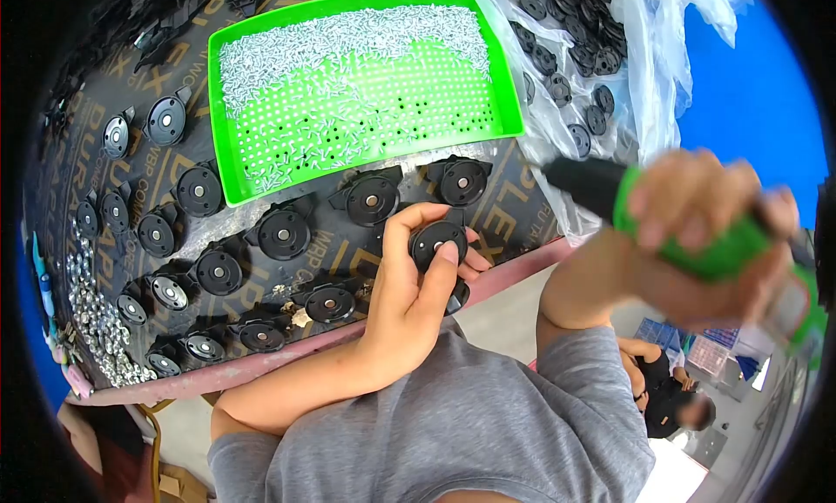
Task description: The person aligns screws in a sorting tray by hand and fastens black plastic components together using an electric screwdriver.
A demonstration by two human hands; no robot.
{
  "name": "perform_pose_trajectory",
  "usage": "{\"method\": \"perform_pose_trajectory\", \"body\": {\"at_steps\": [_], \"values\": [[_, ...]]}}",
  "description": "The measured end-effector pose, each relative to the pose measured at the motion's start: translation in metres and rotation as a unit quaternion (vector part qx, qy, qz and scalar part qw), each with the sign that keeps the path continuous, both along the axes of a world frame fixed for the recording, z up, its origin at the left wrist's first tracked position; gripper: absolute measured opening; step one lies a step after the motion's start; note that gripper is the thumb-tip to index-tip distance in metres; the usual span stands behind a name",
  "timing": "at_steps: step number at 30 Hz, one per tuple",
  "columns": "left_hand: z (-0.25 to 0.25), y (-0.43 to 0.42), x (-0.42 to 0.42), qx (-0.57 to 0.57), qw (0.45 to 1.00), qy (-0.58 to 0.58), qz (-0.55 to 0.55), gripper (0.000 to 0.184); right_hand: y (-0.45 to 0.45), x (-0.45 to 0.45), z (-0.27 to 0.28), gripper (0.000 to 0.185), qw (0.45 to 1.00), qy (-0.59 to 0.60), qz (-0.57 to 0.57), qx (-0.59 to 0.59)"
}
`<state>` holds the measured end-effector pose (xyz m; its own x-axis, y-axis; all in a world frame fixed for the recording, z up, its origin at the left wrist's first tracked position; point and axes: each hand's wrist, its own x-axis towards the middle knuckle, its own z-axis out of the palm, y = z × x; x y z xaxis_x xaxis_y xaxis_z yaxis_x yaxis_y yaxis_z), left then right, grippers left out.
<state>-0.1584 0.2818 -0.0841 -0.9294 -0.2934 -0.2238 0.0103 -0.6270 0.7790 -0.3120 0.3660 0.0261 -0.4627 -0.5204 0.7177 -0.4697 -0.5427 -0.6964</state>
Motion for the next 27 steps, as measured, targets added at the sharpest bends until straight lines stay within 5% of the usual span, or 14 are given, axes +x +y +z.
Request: {"method": "perform_pose_trajectory", "body": {"at_steps": [27], "values": [[-0.003,0.002,0.001,-0.026,1.000,0.002,-0.005,0.032,0.001,0.040,-0.014,0.035,0.998,0.040,0.042,0.009]]}}
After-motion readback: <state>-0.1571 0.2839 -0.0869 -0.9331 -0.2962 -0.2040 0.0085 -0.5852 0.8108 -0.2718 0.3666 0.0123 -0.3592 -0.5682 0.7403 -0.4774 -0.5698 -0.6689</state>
